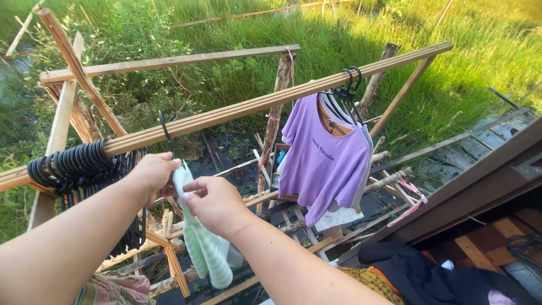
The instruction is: Hanging various items of clothing on plastic hangers and placing them on a wooden drying rack.
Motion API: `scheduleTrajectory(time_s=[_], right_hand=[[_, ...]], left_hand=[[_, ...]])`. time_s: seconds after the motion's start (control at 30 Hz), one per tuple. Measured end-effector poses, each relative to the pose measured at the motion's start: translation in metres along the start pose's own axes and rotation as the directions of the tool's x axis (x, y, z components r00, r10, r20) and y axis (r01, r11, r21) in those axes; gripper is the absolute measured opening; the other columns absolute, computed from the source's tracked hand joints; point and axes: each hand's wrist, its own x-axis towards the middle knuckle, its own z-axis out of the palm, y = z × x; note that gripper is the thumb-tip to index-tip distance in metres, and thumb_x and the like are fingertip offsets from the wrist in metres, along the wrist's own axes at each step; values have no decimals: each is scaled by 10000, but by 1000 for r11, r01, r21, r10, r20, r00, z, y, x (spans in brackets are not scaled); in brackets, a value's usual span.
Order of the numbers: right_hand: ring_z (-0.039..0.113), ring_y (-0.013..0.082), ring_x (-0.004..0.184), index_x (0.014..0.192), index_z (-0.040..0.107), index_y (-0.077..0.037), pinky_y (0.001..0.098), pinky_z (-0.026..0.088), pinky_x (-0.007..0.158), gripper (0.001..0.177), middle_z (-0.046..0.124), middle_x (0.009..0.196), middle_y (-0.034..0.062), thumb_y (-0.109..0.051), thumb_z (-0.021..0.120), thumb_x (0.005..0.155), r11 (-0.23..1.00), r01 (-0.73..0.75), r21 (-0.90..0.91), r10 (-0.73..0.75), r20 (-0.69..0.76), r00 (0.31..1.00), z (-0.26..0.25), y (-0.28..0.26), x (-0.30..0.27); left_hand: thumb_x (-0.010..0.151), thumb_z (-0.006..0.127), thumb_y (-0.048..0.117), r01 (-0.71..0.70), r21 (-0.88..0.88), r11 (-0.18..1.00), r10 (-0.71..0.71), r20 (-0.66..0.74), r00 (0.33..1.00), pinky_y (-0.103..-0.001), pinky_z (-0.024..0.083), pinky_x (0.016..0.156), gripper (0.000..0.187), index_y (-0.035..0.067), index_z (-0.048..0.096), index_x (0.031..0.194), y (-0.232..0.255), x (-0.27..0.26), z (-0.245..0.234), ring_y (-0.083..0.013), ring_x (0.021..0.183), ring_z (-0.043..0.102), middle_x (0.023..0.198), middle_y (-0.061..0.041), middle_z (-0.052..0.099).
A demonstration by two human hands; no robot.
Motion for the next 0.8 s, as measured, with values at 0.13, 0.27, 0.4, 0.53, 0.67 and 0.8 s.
scheduleTrajectory(time_s=[0.13, 0.27, 0.4, 0.53, 0.67, 0.8], right_hand=[[659, 144, 736, 1237, 697, -16, 303, 543, 677, 356, 738, 923, 113, -210, 683, 938, 998, -60, -7, 61, 63, 996, -7, -5, 6], [715, 178, 830, 1246, 682, -38, 308, 567, 745, 391, 751, 994, 112, -268, 683, 930, 988, -103, -113, 113, 87, 990, -10, 6, 2], [728, 213, 945, 1237, 683, -60, 320, 555, 820, 431, 745, 1071, 126, -332, 715, 904, 964, -145, -221, 162, 59, 985, -19, 15, 4], [731, 208, 802, 1199, 701, -41, 320, 567, 729, 430, 768, 988, 140, -341, 729, 892, 958, -223, -178, 236, 53, 970, -36, 20, 7], [728, 192, 649, 1140, 716, -19, 328, 585, 632, 395, 773, 888, 130, -330, 720, 895, 948, -277, -159, 287, 46, 957, -61, 34, 17], [741, 171, 597, 1008, 766, 2, 322, 599, 617, 290, 769, 794, 115, -260, 720, 891, 938, -262, -228, 258, -50, 965, -89, 30, 14]], left_hand=[[1011, 567, 217, 57, -32, 998, -56, 36, 998, -408, 549, 705, 540, 215, 461, 1540, -13, 12, 3, -179, 766, 630, 951, -31, 674], [1012, 569, 241, 120, 58, 991, -124, 69, 990, -413, 549, 702, 595, 238, 403, 1583, -21, -2, 15, -195, 770, 620, 951, -53, 667], [995, 585, 241, 142, 71, 987, -144, 25, 989, -418, 543, 709, 718, 305, 268, 1636, -10, -23, 34, -165, 780, 594, 979, -44, 654], [915, 672, 217, 171, 59, 983, -176, 80, 981, -368, 500, 713, 888, 356, 186, 1644, 6, -38, 58, -166, 813, 610, 1033, -34, 686], [889, 696, 260, 144, 48, 988, -150, 163, 975, -365, 483, 703, 907, 317, 201, 1648, 10, -32, 82, -170, 859, 587, 1096, -25, 682], [882, 686, 297, 143, 0, 990, -138, 267, 954, -361, 517, 800, 917, 269, 174, 1642, 25, -37, 110, -169, 988, 595, 1177, -21, 675]])
